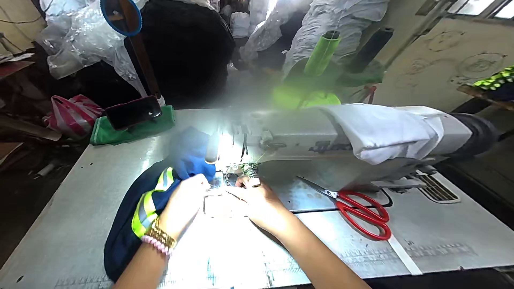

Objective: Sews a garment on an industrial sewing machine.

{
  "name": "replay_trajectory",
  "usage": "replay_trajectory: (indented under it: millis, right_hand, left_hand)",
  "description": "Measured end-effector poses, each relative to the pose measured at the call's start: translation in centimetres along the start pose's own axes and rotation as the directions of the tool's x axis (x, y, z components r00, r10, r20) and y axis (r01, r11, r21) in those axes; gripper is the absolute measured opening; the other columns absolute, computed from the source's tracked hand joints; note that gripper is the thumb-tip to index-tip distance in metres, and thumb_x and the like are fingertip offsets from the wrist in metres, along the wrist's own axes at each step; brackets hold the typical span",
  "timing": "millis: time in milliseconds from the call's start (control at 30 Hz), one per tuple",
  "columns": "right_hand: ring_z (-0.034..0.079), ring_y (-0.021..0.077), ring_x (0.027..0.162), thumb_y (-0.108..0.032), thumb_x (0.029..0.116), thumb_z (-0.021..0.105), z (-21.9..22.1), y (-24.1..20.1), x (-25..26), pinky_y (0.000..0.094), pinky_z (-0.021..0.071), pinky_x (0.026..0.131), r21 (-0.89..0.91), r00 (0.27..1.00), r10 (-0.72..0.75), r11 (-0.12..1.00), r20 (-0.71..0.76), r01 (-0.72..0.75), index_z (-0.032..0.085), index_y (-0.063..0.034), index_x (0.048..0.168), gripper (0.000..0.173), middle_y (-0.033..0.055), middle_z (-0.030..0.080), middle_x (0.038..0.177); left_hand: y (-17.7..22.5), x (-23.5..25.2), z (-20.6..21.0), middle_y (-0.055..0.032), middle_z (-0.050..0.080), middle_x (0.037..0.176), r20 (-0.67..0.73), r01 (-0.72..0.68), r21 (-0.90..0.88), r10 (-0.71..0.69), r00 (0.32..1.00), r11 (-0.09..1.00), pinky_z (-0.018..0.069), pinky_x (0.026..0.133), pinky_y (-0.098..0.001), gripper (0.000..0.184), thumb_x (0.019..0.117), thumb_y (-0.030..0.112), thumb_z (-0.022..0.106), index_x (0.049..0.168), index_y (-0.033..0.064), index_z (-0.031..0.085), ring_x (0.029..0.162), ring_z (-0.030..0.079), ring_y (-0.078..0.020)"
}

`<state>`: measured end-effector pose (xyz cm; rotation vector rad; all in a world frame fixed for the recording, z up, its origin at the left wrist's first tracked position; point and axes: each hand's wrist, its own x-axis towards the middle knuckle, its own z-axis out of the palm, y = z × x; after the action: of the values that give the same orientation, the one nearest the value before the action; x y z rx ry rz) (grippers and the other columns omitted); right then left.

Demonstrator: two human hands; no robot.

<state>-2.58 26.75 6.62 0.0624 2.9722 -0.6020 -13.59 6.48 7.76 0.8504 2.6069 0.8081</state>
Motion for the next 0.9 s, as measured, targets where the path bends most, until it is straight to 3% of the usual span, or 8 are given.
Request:
replay_trajectory:
  millis: [100, 167, 267, 333, 433, 600, 767, 900]
  right_hand:
    - [0.056, 0.0206, 0.127, -0.035, 0.1031, 0.052, 0.0, 0.7, -0.6, 0.0428, 0.0425, 0.111, 0.083, 0.996, -0.021, 0.996, -0.087, 0.029, 0.067, -0.0373, 0.136, 0.036, 0.0025, 0.065, 0.131]
    - [0.061, 0.0205, 0.122, -0.024, 0.1016, 0.055, -0.8, 2.1, -1.0, 0.0404, 0.0484, 0.107, 0.192, 0.975, 0.027, 0.981, -0.219, 0.016, 0.073, -0.02, 0.126, 0.031, 0.0062, 0.069, 0.126]
    - [0.067, 0.0364, 0.115, -0.009, 0.0995, 0.06, -3.6, 4.6, -0.3, 0.0543, 0.0524, 0.101, -0.114, 0.9, 0.086, 0.982, -0.428, -0.148, 0.075, -0.0022, 0.114, 0.022, 0.019, 0.073, 0.115]
    - [0.057, 0.0427, 0.129, -0.012, 0.1032, 0.054, -5.2, 6.3, 0.6, 0.0596, 0.0432, 0.109, -0.21, 0.888, 0.269, 0.908, -0.372, -0.363, 0.068, 0.0029, 0.126, 0.031, 0.0264, 0.066, 0.129]
    - [0.047, 0.0424, 0.14, -0.018, 0.1044, 0.053, -5.8, 8.6, 2.1, 0.063, 0.0361, 0.114, -0.167, 0.818, 0.496, 0.816, -0.291, -0.554, 0.061, 0.0014, 0.136, 0.038, 0.0275, 0.057, 0.142]
    - [0.052, 0.0448, 0.135, -0.011, 0.1023, 0.057, -4.8, 9.3, 2.2, 0.0634, 0.039, 0.11, -0.205, 0.8, 0.455, 0.804, -0.392, -0.558, 0.065, 0.0033, 0.131, 0.033, 0.0287, 0.06, 0.136]
    - [0.069, 0.0461, 0.107, -0.005, 0.1017, 0.052, -3.5, 4.1, -2.6, 0.0634, 0.0558, 0.086, -0.157, 0.852, 0.309, 0.901, -0.422, -0.405, 0.062, 0.0018, 0.133, 0.034, 0.0281, 0.067, 0.123]
    - [0.07, 0.025, 0.103, -0.026, 0.104, 0.052, -0.4, -4.1, -4.9, 0.0494, 0.058, 0.089, 0.162, 0.96, 0.197, 0.973, -0.198, -0.167, 0.061, -0.0168, 0.141, 0.039, 0.0101, 0.069, 0.124]
  left_hand:
    - [-0.9, 3.5, -2.2, -0.0132, 0.07, 0.093, -0.086, 0.112, 0.14, -0.101, 0.991, 0.984, 0.0551, 0.081, -0.0542, 0.021, 0.1072, 0.022, 0.051, 0.107, 0.0092, 0.068, 0.09, 0.069, -0.0306]
    - [-1.5, 4.9, -3.1, -0.0162, 0.07, 0.096, -0.161, 0.085, 0.177, -0.056, 0.985, 0.98, 0.0543, 0.079, -0.0583, 0.02, 0.1062, 0.023, 0.054, 0.107, 0.0084, 0.068, 0.092, 0.069, -0.036]
    - [-2.3, 6.4, -3.8, -0.0183, 0.07, 0.099, -0.21, 0.01, 0.254, 0.044, 0.977, 0.967, 0.0545, 0.079, -0.0595, 0.018, 0.104, 0.02, 0.057, 0.11, 0.0067, 0.068, 0.093, 0.069, -0.0382]
    - [-2.1, 7.1, -4.3, -0.0161, 0.07, 0.103, -0.154, 0.037, 0.307, 0.012, 0.988, 0.951, 0.0545, 0.083, -0.0572, 0.017, 0.1041, 0.02, 0.057, 0.111, 0.0078, 0.068, 0.099, 0.069, -0.0356]
    - [-3.0, 6.9, -4.9, -0.0121, 0.07, 0.11, -0.112, 0.017, 0.324, 0.02, 0.994, 0.946, 0.0545, 0.092, -0.053, 0.017, 0.1046, 0.019, 0.056, 0.113, 0.0101, 0.069, 0.106, 0.068, -0.0307]
    - [-6.2, 3.8, -5.7, -0.0107, 0.071, 0.097, -0.259, -0.216, 0.314, 0.302, 0.917, 0.925, 0.0555, 0.088, -0.0544, 0.009, 0.1, 0.01, 0.064, 0.1, 0.0067, 0.072, 0.095, 0.069, -0.0296]
    - [-8.7, 1.5, -5.3, -0.0106, 0.07, 0.103, -0.381, -0.234, 0.422, 0.406, 0.831, 0.876, 0.0414, 0.106, -0.0681, 0.007, 0.096, 0.016, 0.069, 0.093, 0.0111, 0.074, 0.109, 0.066, -0.035]
    - [-9.0, 0.2, -5.0, -0.0065, 0.069, 0.105, -0.401, -0.278, 0.125, 0.305, 0.864, 0.952, 0.056, 0.089, -0.0482, 0.009, 0.0993, 0.012, 0.064, 0.097, 0.0083, 0.071, 0.101, 0.067, -0.0223]
